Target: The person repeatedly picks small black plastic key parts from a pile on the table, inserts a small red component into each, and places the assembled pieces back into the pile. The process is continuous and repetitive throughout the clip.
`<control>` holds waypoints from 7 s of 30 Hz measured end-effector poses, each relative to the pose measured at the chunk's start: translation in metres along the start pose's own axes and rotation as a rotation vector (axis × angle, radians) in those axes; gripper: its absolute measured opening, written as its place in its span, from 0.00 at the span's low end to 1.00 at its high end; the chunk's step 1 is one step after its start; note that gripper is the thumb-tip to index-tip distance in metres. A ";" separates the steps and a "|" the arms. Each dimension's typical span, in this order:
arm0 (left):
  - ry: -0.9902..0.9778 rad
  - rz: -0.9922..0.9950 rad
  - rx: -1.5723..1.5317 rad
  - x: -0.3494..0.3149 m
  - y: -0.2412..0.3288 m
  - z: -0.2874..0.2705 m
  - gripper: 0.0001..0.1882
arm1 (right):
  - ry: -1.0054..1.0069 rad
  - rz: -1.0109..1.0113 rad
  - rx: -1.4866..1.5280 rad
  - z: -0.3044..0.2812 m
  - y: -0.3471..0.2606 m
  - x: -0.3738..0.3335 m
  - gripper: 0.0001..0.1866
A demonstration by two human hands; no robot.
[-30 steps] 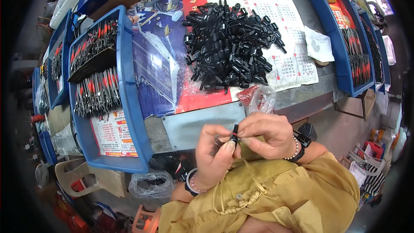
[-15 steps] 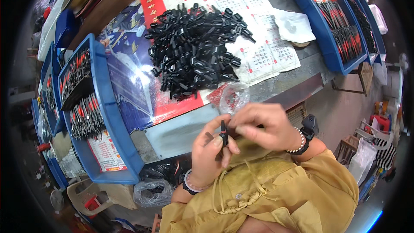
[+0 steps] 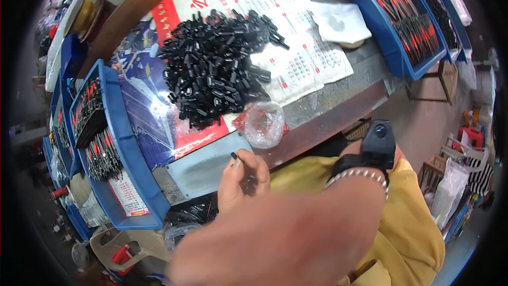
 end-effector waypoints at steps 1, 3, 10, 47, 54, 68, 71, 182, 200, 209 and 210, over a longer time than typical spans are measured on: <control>-0.014 -0.013 -0.045 0.001 -0.001 0.002 0.12 | -0.053 -0.067 -0.026 0.008 -0.003 0.004 0.11; 0.010 -0.037 0.014 0.000 -0.003 0.003 0.11 | -0.101 -0.166 -0.079 0.017 -0.005 0.006 0.10; -0.008 -0.118 0.072 -0.012 0.004 -0.008 0.12 | 0.013 -0.245 -0.420 0.006 -0.007 -0.004 0.08; 0.331 0.667 1.180 -0.014 0.016 0.012 0.19 | 0.800 0.306 0.370 0.009 0.108 -0.082 0.06; 0.341 0.531 1.097 -0.024 0.012 0.001 0.12 | 0.668 0.416 0.178 0.005 0.096 -0.085 0.04; 0.029 0.155 0.148 -0.022 0.005 -0.019 0.16 | 0.056 0.470 -1.145 -0.029 0.127 -0.049 0.03; 0.046 0.184 0.149 -0.023 0.005 -0.021 0.17 | -0.008 0.498 -1.154 -0.030 0.131 -0.045 0.04; 0.159 0.355 0.346 -0.031 0.001 -0.013 0.08 | 0.713 0.200 0.162 0.022 0.105 -0.079 0.03; 0.415 0.297 0.154 -0.122 0.014 -0.074 0.06 | 0.481 0.470 0.143 0.056 0.114 -0.046 0.08; 0.880 0.907 -0.597 -0.294 -0.014 -0.206 0.08 | 0.136 0.540 0.015 0.088 0.129 -0.024 0.04; 0.860 0.918 -0.618 -0.303 -0.016 -0.219 0.09 | 0.063 0.548 -0.025 0.092 0.130 -0.022 0.05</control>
Point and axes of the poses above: each hand's wrist, its own x-axis towards the middle knuckle, its own z-axis out of the palm, y = z × x, the point moved 4 cm from there along x, towards the middle knuckle, and after that the axes turned 8 degrees about -z, right-handed, at the moved point
